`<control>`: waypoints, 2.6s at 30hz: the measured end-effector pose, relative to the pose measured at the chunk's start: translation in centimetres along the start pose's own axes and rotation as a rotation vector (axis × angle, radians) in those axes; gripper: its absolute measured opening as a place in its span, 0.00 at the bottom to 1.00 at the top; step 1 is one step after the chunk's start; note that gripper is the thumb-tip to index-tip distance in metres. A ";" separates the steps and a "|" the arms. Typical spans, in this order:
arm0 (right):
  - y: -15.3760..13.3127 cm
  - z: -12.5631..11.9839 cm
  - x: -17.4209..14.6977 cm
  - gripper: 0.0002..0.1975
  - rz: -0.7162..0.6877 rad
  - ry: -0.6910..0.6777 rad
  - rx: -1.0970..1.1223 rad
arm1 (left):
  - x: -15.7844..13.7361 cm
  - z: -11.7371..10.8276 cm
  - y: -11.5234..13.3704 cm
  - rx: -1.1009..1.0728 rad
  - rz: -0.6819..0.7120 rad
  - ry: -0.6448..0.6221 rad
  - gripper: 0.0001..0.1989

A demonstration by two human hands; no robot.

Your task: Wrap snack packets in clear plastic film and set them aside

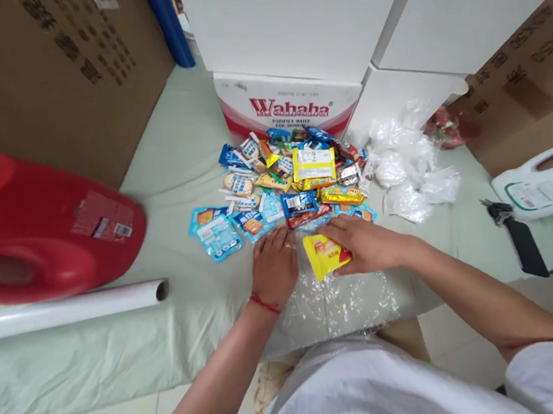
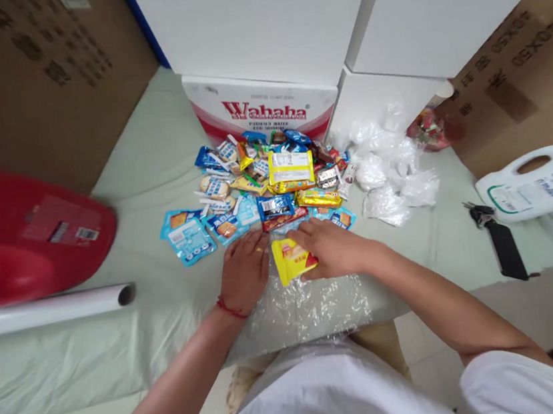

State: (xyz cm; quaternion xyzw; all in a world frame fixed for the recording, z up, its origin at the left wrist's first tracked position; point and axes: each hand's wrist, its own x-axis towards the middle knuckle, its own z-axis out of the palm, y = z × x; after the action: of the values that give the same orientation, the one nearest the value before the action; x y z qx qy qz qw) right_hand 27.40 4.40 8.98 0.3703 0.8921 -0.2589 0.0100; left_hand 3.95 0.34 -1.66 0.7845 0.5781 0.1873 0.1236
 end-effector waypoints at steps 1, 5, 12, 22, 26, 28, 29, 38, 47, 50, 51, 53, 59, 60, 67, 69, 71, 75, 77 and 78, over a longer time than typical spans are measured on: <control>-1.1 1.0 -0.3 0.42 -0.011 -0.015 -0.092 | 0.0 0.0 0.0 -0.003 0.000 -0.008 0.24; -3.7 4.1 -1.1 0.40 0.031 0.009 -0.204 | 0.0 0.0 0.0 -0.029 -0.007 -0.039 0.25; -4.3 7.3 -0.7 0.42 0.071 0.085 -0.194 | 0.1 -0.1 -0.8 -0.101 -0.016 -0.012 0.26; 1.0 0.8 1.2 0.28 0.115 0.285 -0.112 | 0.2 -0.1 -1.2 -0.106 -0.012 -0.025 0.26; 5.1 -5.2 5.8 0.18 0.235 0.444 -0.337 | 0.3 -0.2 -1.2 -0.075 -0.004 -0.035 0.27; 6.7 -7.0 8.2 0.21 0.210 0.431 -0.390 | 0.3 -0.4 -1.2 -0.069 -0.005 -0.040 0.27; 7.3 -7.6 9.4 0.25 0.201 0.410 -0.402 | 0.3 -0.4 -1.2 -0.066 -0.007 -0.042 0.27; 10.5 -8.5 13.4 0.31 0.416 0.229 -0.295 | 0.3 -0.3 -1.2 -0.067 0.006 -0.031 0.27; 5.3 -10.3 4.8 0.22 0.053 0.233 0.085 | 0.2 1.1 -2.6 -0.319 -0.015 0.154 0.25; 2.2 -6.6 3.2 0.20 -0.120 -0.038 0.282 | 0.2 1.4 -3.3 -0.444 -0.031 0.238 0.24; 1.4 -4.9 2.9 0.19 -0.156 -0.082 0.308 | 0.2 1.4 -3.4 -0.477 -0.037 0.262 0.23; 0.4 -1.3 2.7 0.18 -0.177 -0.126 0.321 | 0.2 1.4 -3.5 -0.529 -0.057 0.309 0.21; -0.9 4.4 1.4 0.20 0.024 0.028 0.018 | 0.4 1.3 -3.5 -0.615 -0.141 0.360 0.18; -1.2 4.6 1.1 0.23 0.040 0.088 -0.032 | 0.4 1.2 -3.4 -0.619 -0.151 0.363 0.17; -3.7 6.6 -0.6 0.38 0.013 0.096 -0.162 | 0.4 1.0 -3.1 -0.616 -0.178 0.399 0.16; -3.9 7.4 -1.0 0.36 0.020 0.107 -0.165 | 0.4 0.8 -3.0 -0.597 -0.196 0.417 0.16; -3.7 7.9 -1.4 0.36 0.005 0.127 -0.155 | 0.3 0.5 -3.1 -0.535 -0.225 0.454 0.15; -2.1 7.4 -2.0 0.34 -0.007 0.253 -0.053 | 0.4 -0.2 -3.3 -0.311 -0.292 0.534 0.13; -0.3 6.7 -1.9 0.27 0.071 0.378 0.012 | 0.5 -0.6 -3.3 -0.237 -0.313 0.516 0.16; 0.7 6.3 -1.7 0.23 0.135 0.442 0.027 | 0.5 -0.7 -3.2 -0.221 -0.322 0.487 0.18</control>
State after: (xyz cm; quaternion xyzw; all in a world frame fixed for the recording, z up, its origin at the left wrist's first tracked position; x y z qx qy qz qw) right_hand 27.98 0.77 3.59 0.4771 0.8421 -0.1820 -0.1733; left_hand 1.00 1.76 -2.31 0.5966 0.6838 0.4094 0.0940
